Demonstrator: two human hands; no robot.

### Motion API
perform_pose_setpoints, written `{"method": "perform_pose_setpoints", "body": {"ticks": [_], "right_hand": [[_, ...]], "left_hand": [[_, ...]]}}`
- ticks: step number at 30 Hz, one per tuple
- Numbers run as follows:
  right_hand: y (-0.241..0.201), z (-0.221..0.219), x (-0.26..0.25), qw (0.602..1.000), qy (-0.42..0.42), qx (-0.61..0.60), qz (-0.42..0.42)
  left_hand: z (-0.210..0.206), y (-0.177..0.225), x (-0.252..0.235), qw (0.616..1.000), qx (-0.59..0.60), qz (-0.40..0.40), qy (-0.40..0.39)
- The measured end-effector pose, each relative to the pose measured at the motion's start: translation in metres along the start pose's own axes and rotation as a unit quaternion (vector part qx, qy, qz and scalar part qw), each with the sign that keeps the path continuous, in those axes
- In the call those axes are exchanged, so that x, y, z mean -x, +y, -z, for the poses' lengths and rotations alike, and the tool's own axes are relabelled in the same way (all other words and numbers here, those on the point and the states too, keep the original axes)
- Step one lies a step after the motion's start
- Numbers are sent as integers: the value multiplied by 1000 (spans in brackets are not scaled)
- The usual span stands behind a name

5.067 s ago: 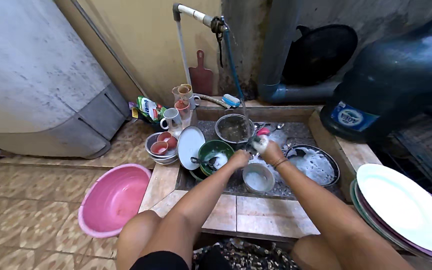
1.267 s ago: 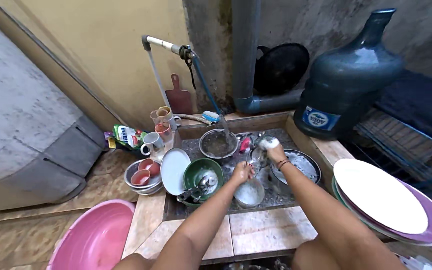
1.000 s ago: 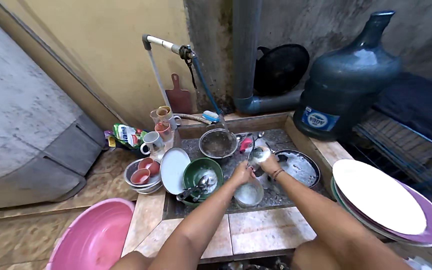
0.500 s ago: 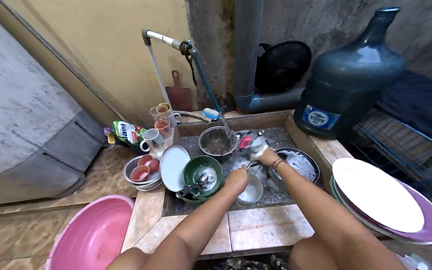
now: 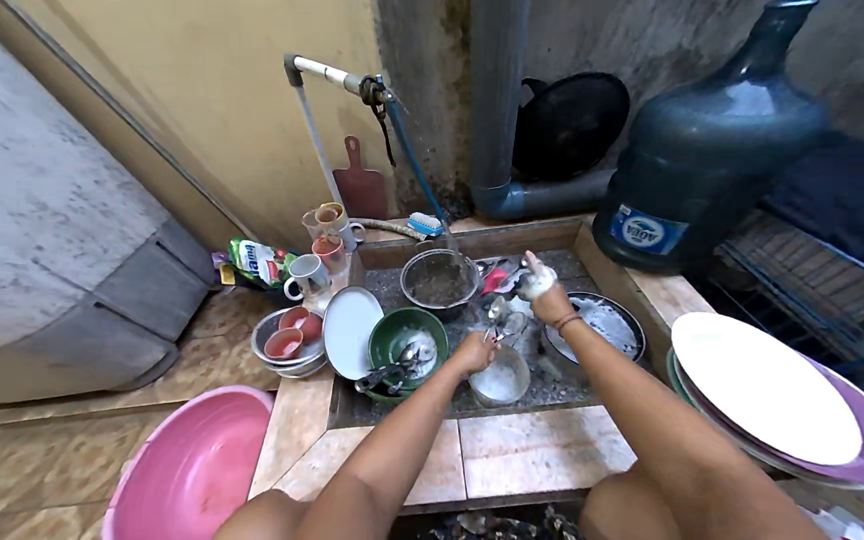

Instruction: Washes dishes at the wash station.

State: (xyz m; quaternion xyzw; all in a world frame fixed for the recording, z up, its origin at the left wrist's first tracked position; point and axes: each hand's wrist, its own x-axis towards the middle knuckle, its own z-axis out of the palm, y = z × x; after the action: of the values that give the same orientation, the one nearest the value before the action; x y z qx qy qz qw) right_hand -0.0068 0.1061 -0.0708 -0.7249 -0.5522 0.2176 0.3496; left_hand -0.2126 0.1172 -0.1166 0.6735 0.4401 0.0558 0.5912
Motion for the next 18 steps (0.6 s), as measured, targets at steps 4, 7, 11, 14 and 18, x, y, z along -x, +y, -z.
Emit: {"method": "perform_pose_setpoints", "body": {"ticks": [4, 7, 11, 14, 18], "right_hand": [[-18, -6, 7, 958, 29, -279, -56], [-32, -16, 21, 974, -53, -219, 26], [-22, -31, 34, 947, -227, 151, 169], [-10, -32, 22, 943, -208, 162, 202], [-3, -34, 13, 972, -154, 126, 125]], "left_hand": [[4, -6, 1, 986, 166, 7, -32], [3, -1, 1, 992, 123, 5, -21], [6, 17, 12, 991, -129, -47, -2], [8, 17, 20, 974, -220, -53, 1], [4, 13, 25, 970, -237, -48, -4]]}}
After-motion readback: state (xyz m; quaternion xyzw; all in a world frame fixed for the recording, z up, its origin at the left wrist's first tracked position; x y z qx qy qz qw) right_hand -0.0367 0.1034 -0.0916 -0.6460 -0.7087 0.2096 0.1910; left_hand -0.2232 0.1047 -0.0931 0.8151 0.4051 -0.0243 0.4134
